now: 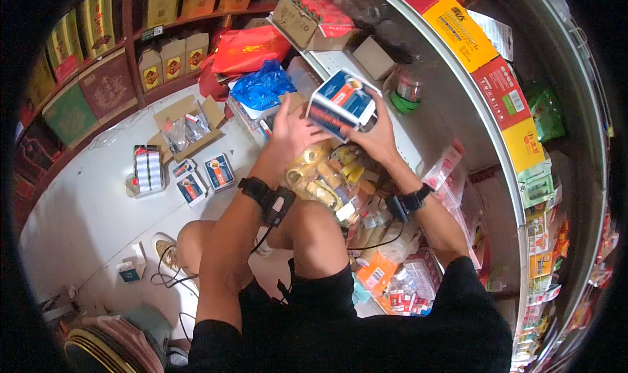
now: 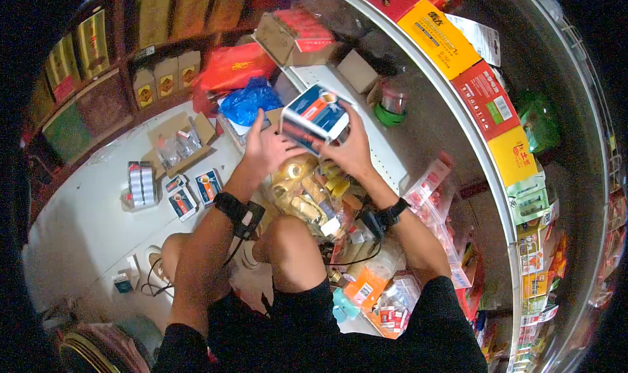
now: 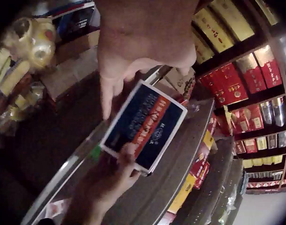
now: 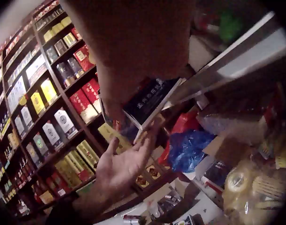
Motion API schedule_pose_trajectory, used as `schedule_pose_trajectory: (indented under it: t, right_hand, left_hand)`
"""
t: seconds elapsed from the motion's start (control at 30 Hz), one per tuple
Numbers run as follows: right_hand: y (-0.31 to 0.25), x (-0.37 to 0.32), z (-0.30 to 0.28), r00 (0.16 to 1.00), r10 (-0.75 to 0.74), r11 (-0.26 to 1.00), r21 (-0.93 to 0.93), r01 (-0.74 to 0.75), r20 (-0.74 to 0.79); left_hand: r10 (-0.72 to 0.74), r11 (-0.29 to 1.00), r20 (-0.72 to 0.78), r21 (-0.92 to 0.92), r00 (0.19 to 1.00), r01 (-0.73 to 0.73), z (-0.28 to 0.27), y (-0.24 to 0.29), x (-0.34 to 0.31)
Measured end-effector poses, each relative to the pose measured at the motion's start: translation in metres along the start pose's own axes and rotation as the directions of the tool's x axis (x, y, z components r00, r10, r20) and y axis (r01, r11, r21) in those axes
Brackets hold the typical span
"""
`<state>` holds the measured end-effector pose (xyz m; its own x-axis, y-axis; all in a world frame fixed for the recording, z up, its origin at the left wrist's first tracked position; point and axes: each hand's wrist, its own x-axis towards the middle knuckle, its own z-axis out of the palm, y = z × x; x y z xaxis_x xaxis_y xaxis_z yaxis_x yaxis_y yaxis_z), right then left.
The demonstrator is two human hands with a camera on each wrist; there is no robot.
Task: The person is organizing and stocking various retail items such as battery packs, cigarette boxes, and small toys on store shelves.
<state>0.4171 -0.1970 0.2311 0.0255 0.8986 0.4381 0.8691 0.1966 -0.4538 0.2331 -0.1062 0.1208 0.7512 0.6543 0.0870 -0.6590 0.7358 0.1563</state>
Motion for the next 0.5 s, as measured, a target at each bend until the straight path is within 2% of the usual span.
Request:
schedule_pose_trajectory:
  t: [0.03,0.07,0.1,0.17,0.2,0.23,0.27,0.3,0.4,0.47,0.5]
  right_hand:
    - [-0.02,-0.009,0.008,0.998,0.022,0.939,0.341,-0.043,0.065]
    - [-0.036,-0.014,0.007,0.983,-0.045,0.98,0.199,0.009,0.178]
    - [-0.048,-0.017,0.009,0.95,-0.094,0.995,0.067,0.078,0.299]
    - [-0.059,-0.027,0.035,0.863,-0.251,0.962,0.016,0.272,0.439]
    - [-0.064,-0.031,0.051,0.832,-0.276,0.95,0.004,0.312,0.481]
    - [-0.069,-0.035,0.065,0.801,-0.298,0.935,-0.009,0.354,0.52]
    - [-0.069,-0.036,0.079,0.8,-0.331,0.94,0.105,0.323,0.5]
    - [-0.081,-0.034,0.083,0.789,-0.267,0.963,0.165,0.211,0.553]
    - [-0.078,-0.027,0.124,0.764,-0.352,0.932,0.278,0.233,0.541]
    - [-0.076,-0.025,0.147,0.768,-0.459,0.883,0.325,0.339,0.446]
    - [-0.078,-0.023,0.156,0.751,-0.44,0.88,0.405,0.25,0.492]
  left_hand:
    - [0.118,0.952,0.079,0.276,0.99,-0.135,-0.013,0.002,0.001]
    - [0.203,0.811,0.182,0.52,0.962,-0.269,-0.022,0.002,-0.002]
    - [0.047,0.965,0.015,0.256,0.999,-0.049,-0.001,0.013,-0.032]
    - [0.006,0.892,-0.155,0.447,0.988,0.065,-0.017,0.028,-0.057]
    - [0.026,0.91,-0.152,0.414,0.988,0.04,-0.026,0.037,-0.068]
    - [-0.014,0.914,-0.242,0.39,0.97,0.111,-0.026,0.046,-0.086]
    - [-0.014,0.906,-0.308,0.398,0.951,0.143,-0.032,0.053,-0.093]
    - [-0.011,0.9,-0.368,0.402,0.93,0.17,-0.041,0.06,-0.099]
    - [0.063,0.889,-0.41,0.438,0.91,0.135,-0.042,0.077,-0.129]
    - [0.091,0.903,-0.464,0.412,0.881,0.124,-0.046,0.087,-0.145]
    - [0.109,0.916,-0.499,0.386,0.86,0.107,-0.048,0.091,-0.153]
